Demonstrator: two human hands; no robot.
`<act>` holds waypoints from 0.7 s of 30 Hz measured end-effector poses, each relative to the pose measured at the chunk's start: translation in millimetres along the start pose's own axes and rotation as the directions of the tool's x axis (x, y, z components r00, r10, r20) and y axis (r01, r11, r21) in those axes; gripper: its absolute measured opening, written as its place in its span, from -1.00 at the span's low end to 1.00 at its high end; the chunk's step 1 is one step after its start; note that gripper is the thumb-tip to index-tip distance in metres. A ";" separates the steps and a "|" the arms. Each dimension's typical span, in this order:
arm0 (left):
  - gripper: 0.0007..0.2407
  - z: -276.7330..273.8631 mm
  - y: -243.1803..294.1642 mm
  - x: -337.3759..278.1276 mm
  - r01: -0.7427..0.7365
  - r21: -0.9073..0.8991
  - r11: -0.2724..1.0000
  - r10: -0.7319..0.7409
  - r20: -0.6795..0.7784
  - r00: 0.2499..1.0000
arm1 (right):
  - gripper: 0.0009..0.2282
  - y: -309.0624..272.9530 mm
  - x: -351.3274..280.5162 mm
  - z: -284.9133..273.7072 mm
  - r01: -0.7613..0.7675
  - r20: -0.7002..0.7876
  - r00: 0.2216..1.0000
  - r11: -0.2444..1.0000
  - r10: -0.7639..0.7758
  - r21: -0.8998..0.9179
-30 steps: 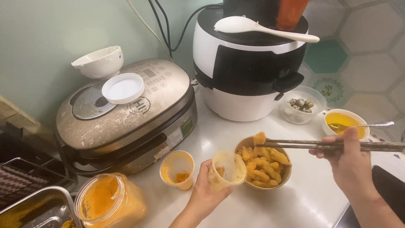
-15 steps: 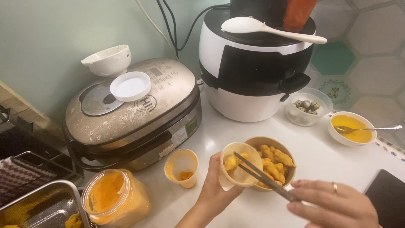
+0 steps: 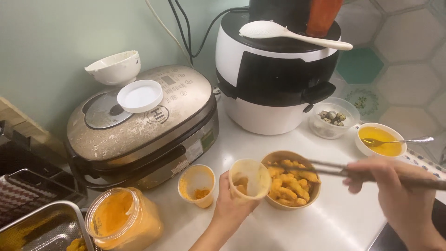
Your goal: Season and package fried snacks in a cup.
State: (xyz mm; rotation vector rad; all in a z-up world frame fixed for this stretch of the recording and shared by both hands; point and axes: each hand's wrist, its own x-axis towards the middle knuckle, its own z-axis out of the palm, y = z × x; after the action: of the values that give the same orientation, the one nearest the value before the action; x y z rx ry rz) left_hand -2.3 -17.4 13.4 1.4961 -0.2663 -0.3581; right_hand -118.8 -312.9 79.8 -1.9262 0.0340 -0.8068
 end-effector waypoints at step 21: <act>-0.36 -11.8 -22.6 -5.4 -0.138 -0.017 0.990 0.138 0.232 0.963 | -0.56 17.9 25.1 10.0 -0.242 -0.301 0.915 0.963 0.267 0.119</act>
State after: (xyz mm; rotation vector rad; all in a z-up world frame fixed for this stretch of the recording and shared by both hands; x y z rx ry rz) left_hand -4.2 -5.3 -9.6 1.4258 -0.5547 -0.4218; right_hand -88.3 -322.8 75.6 -1.6578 0.4336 -0.9141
